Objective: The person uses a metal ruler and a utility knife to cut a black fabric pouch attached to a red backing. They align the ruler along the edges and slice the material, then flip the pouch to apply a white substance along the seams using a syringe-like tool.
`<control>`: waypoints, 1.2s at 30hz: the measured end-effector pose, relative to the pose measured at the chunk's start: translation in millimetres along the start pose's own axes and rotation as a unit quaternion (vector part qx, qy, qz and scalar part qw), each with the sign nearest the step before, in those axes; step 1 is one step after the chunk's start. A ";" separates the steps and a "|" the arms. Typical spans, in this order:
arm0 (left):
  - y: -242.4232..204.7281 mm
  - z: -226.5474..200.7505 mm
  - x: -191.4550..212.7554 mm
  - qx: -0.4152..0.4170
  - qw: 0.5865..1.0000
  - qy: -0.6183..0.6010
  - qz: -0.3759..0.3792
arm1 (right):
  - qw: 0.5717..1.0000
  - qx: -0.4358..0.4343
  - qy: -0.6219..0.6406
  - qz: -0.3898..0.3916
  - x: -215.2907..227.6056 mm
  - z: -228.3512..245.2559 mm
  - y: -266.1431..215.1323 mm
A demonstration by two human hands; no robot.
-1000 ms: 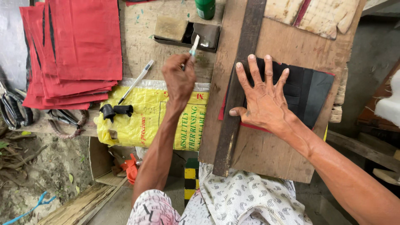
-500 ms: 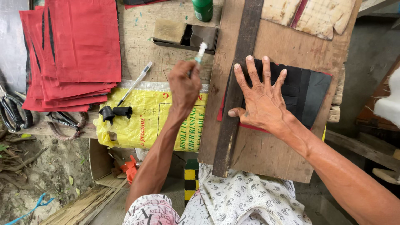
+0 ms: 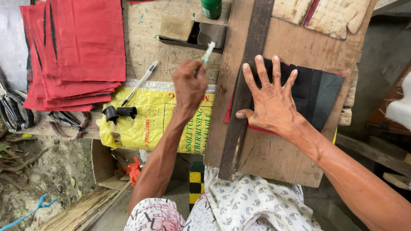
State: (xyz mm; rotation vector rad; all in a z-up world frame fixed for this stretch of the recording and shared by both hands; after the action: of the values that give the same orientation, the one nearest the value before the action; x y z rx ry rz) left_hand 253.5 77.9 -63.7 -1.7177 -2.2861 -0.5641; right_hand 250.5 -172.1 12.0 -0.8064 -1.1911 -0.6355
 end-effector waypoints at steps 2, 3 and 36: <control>1.9 -0.5 0.8 -0.009 0.997 0.067 -0.022 | 1.000 0.001 0.003 0.002 0.3 -0.3 0.0; 3.1 -0.5 0.5 -0.014 0.994 0.100 -0.032 | 1.000 0.000 0.005 0.004 0.0 -1.1 -0.2; 20.1 -8.1 -5.7 0.267 0.910 -0.318 0.009 | 1.000 0.000 0.006 -0.003 3.0 -1.2 0.7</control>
State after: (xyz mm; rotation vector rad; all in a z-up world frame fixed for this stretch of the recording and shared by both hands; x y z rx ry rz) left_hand 274.0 74.2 -55.3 -1.7774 -2.4653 0.6859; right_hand 252.5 -172.7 14.5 -0.7983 -1.1829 -0.6458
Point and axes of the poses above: each hand's wrist, its own y-axis towards the middle knuckle, its own x-axis out of the back of the hand, z = x × y, the point moved 1 cm from there along y, towards the middle knuckle, and after that the axes turned 10 degrees about -y, right-handed, at the moved point
